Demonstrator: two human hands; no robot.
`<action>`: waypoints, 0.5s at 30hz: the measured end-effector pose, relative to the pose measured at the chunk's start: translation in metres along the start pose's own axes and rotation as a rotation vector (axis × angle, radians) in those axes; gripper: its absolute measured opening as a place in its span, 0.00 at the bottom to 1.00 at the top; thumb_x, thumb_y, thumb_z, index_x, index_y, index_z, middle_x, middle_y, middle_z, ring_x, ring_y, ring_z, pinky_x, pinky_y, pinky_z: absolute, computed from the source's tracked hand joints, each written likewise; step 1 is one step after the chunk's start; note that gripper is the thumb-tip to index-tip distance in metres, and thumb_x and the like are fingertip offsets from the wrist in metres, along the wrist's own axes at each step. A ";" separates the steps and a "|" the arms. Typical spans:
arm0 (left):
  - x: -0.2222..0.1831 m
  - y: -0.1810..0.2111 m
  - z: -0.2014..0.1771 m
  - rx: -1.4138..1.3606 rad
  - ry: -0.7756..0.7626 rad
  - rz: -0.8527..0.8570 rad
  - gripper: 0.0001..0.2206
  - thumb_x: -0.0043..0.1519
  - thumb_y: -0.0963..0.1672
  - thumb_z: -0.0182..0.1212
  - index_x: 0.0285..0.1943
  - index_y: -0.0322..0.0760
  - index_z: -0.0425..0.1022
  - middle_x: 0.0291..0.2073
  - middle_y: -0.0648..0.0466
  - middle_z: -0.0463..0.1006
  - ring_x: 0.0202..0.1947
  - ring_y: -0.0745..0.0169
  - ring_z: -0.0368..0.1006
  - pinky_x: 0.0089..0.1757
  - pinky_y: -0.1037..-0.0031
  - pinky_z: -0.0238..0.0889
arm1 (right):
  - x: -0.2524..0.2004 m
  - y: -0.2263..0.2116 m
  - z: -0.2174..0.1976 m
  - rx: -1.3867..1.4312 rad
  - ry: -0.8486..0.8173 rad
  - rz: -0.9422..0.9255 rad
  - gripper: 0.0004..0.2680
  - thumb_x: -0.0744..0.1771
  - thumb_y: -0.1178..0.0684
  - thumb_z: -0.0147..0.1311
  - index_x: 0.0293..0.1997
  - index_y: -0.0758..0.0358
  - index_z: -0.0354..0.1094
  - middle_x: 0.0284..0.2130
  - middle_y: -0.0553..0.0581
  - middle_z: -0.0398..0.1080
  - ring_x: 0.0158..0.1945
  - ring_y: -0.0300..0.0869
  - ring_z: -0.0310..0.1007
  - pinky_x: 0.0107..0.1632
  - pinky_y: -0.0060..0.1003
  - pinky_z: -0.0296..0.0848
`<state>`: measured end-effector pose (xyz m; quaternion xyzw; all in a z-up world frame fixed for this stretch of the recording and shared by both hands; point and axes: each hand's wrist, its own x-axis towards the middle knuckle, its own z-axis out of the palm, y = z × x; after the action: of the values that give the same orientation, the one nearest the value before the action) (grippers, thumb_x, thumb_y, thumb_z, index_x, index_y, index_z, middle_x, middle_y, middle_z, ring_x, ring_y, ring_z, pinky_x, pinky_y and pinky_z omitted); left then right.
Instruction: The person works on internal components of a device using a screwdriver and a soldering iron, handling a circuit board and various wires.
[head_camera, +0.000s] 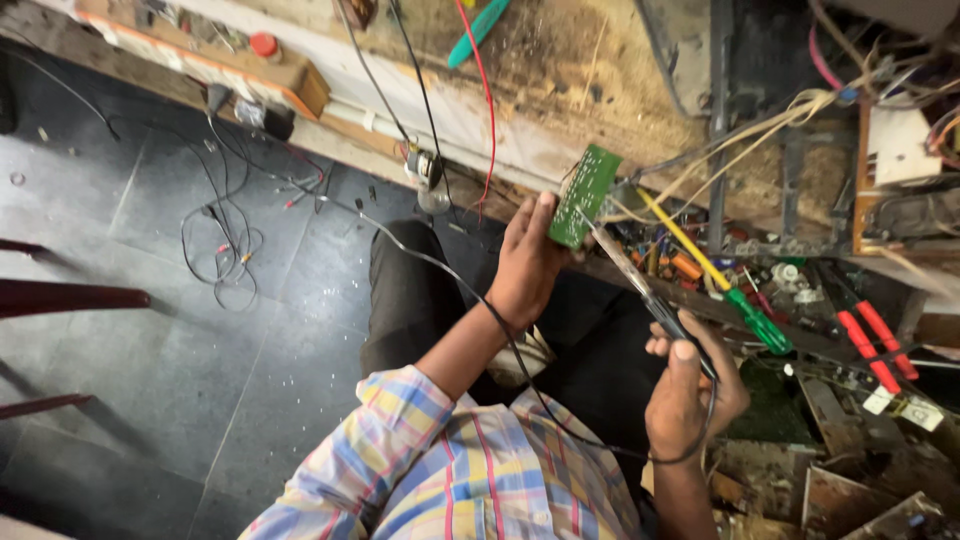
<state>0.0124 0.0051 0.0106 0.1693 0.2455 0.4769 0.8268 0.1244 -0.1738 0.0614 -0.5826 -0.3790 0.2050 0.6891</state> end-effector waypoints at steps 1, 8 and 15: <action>-0.003 0.003 0.001 0.136 0.048 0.036 0.11 0.71 0.49 0.49 0.51 0.38 0.68 0.38 0.56 0.77 0.33 0.66 0.77 0.31 0.73 0.70 | 0.000 -0.002 -0.001 0.009 0.019 0.005 0.12 0.73 0.57 0.54 0.59 0.78 0.69 0.42 0.69 0.74 0.41 0.43 0.74 0.48 0.38 0.76; -0.007 0.040 0.009 0.907 0.131 0.455 0.11 0.74 0.45 0.50 0.47 0.29 0.68 0.30 0.50 0.77 0.28 0.61 0.74 0.32 0.69 0.69 | 0.002 -0.012 -0.008 0.030 0.077 -0.010 0.11 0.73 0.57 0.54 0.58 0.78 0.69 0.42 0.70 0.73 0.41 0.45 0.74 0.45 0.39 0.77; -0.006 0.083 0.032 1.360 0.136 0.938 0.06 0.71 0.40 0.56 0.45 0.28 0.69 0.34 0.43 0.72 0.35 0.43 0.70 0.39 0.58 0.63 | 0.002 -0.019 -0.007 0.061 0.072 -0.008 0.10 0.73 0.58 0.54 0.56 0.79 0.69 0.43 0.71 0.73 0.40 0.45 0.73 0.46 0.38 0.76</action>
<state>-0.0306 0.0385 0.0810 0.6879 0.4339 0.5290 0.2423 0.1281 -0.1817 0.0796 -0.5667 -0.3497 0.1926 0.7208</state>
